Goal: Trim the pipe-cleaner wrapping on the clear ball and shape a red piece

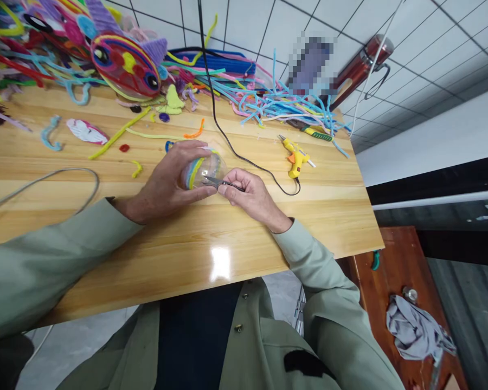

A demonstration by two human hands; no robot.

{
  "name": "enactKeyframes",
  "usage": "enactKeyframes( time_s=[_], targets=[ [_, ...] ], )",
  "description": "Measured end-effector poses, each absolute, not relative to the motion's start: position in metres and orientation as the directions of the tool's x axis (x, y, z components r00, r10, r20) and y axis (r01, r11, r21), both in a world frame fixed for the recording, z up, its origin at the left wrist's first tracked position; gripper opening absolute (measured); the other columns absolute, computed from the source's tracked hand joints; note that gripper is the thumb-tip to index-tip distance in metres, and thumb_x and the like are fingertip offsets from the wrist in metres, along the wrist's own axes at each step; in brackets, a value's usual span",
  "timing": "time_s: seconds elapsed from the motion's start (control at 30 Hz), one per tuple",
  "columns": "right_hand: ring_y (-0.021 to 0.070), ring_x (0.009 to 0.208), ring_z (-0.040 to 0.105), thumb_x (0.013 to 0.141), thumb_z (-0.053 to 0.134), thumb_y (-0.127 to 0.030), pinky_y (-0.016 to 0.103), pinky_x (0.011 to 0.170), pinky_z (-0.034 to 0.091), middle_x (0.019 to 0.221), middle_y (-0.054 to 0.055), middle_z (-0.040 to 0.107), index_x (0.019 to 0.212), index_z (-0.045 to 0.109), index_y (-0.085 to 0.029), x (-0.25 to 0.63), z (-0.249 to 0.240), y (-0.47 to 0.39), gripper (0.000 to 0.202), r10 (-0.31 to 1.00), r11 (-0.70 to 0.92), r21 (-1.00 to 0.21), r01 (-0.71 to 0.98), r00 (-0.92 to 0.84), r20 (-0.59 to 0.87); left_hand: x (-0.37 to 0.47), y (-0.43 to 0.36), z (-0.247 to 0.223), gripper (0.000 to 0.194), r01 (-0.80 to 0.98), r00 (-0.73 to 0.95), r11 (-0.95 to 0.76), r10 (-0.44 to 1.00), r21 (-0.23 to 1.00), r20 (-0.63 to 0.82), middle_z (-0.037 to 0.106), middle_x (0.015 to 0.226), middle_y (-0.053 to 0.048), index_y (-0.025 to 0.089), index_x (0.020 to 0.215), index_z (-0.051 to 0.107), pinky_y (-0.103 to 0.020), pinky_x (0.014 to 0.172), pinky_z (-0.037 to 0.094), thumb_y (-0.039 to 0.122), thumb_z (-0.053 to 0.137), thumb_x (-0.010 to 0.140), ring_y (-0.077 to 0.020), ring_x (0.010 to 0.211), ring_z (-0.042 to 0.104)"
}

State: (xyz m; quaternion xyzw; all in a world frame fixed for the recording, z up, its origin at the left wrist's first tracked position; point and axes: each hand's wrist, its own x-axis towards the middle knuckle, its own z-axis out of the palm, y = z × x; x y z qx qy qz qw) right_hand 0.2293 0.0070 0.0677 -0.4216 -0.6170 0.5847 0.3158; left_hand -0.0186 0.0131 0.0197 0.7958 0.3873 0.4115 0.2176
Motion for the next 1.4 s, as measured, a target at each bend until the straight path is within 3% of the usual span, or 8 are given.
enactKeyframes(
  time_s=[0.2, 0.5, 0.93, 1.4],
  targets=[
    [0.0101, 0.052, 0.039, 0.087, 0.094, -0.066, 0.027, 0.053, 0.030, 0.059, -0.008, 0.055, 0.084, 0.064, -0.026, 0.225, 0.063, 0.002, 0.050, 0.908, -0.062, -0.994, 0.090, -0.408, -0.093, -0.016, 0.010, 0.022, 0.056, 0.409, 0.349, -0.610, 0.792, 0.678, 0.502, 0.066, 0.160, -0.012, 0.034, 0.156, 0.061, -0.063, 0.132, 0.049, 0.054, 0.077, 0.106, -0.0376, 0.155, 0.060],
    [0.0084, 0.047, 0.032, 0.090, 0.093, -0.065, 0.026, 0.049, 0.025, 0.054, -0.011, 0.051, 0.085, 0.061, -0.026, 0.222, 0.051, -0.001, 0.051, 0.928, -0.068, -0.998, 0.003, -0.368, -0.064, -0.011, 0.005, 0.019, 0.047, 0.418, 0.321, -0.608, 0.794, 0.675, 0.516, 0.065, 0.163, -0.012, 0.032, 0.151, 0.062, -0.060, 0.133, 0.049, 0.056, 0.068, 0.111, -0.0346, 0.156, 0.059],
    [0.0067, 0.046, 0.031, 0.089, 0.094, -0.056, 0.024, 0.049, 0.022, 0.053, -0.011, 0.051, 0.082, 0.062, -0.024, 0.229, 0.062, 0.004, 0.046, 0.884, -0.103, -0.994, 0.045, -0.455, -0.113, -0.013, 0.015, 0.003, 0.067, 0.363, 0.302, -0.701, 0.711, 0.613, 0.635, 0.066, 0.158, -0.014, 0.032, 0.160, 0.059, -0.060, 0.132, 0.050, 0.072, 0.073, 0.108, -0.0356, 0.152, 0.062],
    [0.0071, 0.047, 0.031, 0.090, 0.093, -0.062, 0.024, 0.049, 0.025, 0.053, -0.012, 0.049, 0.085, 0.062, -0.025, 0.217, 0.043, -0.002, 0.048, 0.947, -0.083, -0.994, -0.069, -0.317, -0.057, -0.009, 0.010, 0.005, 0.054, 0.396, 0.244, -0.686, 0.719, 0.610, 0.650, 0.069, 0.153, -0.012, 0.031, 0.154, 0.061, -0.059, 0.130, 0.052, 0.059, 0.076, 0.110, -0.0352, 0.149, 0.064]
  ],
)
